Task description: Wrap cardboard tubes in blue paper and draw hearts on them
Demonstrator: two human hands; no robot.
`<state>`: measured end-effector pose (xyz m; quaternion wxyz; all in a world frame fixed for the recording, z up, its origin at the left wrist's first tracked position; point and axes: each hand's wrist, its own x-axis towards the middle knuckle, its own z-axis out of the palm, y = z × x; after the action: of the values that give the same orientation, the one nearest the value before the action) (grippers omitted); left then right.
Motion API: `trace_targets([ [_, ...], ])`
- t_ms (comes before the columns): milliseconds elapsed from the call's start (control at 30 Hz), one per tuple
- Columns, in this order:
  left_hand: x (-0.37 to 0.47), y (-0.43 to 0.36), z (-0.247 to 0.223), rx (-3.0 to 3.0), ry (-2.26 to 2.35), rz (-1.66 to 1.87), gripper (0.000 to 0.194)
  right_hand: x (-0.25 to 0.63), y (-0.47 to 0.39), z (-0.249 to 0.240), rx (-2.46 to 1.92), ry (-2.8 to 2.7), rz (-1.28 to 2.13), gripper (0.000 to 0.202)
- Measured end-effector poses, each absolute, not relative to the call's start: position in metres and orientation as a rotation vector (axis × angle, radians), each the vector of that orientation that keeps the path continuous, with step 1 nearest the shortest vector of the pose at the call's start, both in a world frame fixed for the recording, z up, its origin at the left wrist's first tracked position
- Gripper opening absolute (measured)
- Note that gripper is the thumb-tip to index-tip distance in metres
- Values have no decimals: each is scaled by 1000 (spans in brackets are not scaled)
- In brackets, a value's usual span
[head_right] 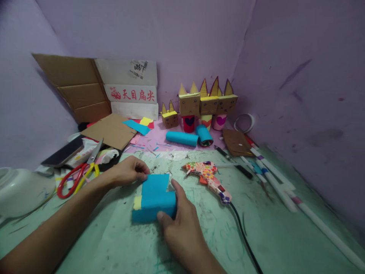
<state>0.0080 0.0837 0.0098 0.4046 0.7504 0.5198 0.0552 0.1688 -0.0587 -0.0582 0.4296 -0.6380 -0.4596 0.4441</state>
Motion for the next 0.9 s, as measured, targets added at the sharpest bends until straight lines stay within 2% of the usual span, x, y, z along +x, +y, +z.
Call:
trace_targets([
  [233, 12, 59, 26, 1922, 1310, 273, 3, 169, -55, -43, -1620, -1118, 1164, 81],
  [400, 12, 33, 32, 2055, 1418, 329, 5, 169, -53, -36, -1623, -1104, 1159, 81],
  [633, 3, 7, 27, 2299, 1212, 536, 10, 168, -53, -38, -1618, -1101, 1155, 80],
  [900, 3, -7, 21, 2560, 1089, 564, 19, 169, -51, -38, -1565, -1058, 1177, 77],
])
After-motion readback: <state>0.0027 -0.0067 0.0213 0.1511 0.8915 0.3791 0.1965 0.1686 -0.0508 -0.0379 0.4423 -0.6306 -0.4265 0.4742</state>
